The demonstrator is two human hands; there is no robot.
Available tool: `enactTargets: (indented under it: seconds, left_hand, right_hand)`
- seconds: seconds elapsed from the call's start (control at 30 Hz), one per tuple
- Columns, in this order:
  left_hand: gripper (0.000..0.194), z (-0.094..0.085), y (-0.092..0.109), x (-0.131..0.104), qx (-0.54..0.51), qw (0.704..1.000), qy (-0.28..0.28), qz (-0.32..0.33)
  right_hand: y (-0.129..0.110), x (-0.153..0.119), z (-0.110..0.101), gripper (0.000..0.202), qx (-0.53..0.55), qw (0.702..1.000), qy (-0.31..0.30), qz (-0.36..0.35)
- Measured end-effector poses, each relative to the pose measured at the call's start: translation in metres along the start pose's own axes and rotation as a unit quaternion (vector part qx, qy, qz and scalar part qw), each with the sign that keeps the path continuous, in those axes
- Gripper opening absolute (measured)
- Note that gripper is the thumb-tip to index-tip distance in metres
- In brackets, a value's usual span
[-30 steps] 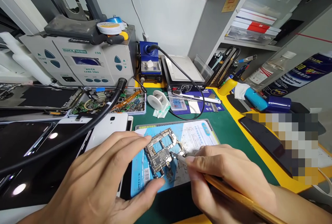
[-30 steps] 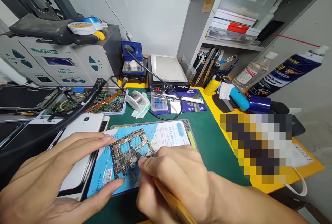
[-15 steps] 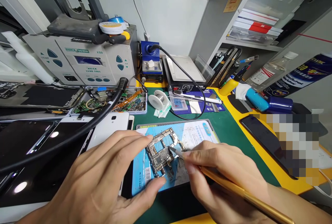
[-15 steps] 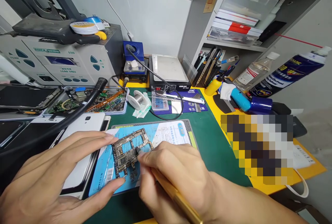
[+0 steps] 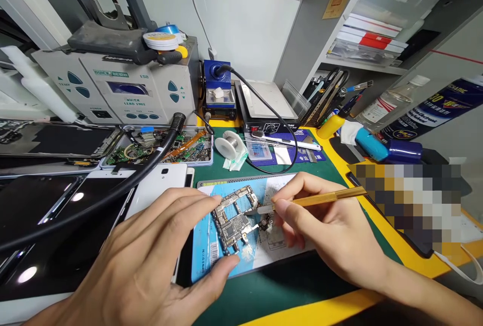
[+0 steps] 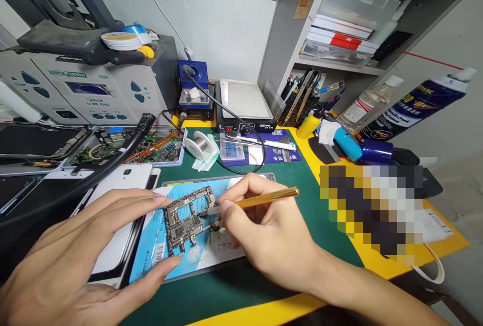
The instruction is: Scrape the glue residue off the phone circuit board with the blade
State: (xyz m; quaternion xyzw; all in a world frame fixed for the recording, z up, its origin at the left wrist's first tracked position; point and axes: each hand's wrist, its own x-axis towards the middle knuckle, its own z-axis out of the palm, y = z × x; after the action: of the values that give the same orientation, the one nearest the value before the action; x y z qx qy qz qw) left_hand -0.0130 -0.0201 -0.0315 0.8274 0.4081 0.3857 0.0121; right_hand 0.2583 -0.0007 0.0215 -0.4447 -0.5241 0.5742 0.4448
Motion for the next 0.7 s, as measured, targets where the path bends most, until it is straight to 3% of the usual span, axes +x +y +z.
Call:
enactTargets:
  seconds: [0.53, 0.7]
  left_hand:
    - [0.056, -0.006, 0.003, 0.006, 0.004, 1.000, -0.008, -0.003]
    - [0.050, -0.013, 0.004, 0.014, 0.019, 0.998, -0.022, 0.048]
  right_hand:
    - [-0.002, 0.002, -0.002, 0.021, 0.007, 1.000, -0.004, 0.008]
    - [-0.003, 0.002, -0.002, 0.021, 0.003, 1.000, -0.007, 0.006]
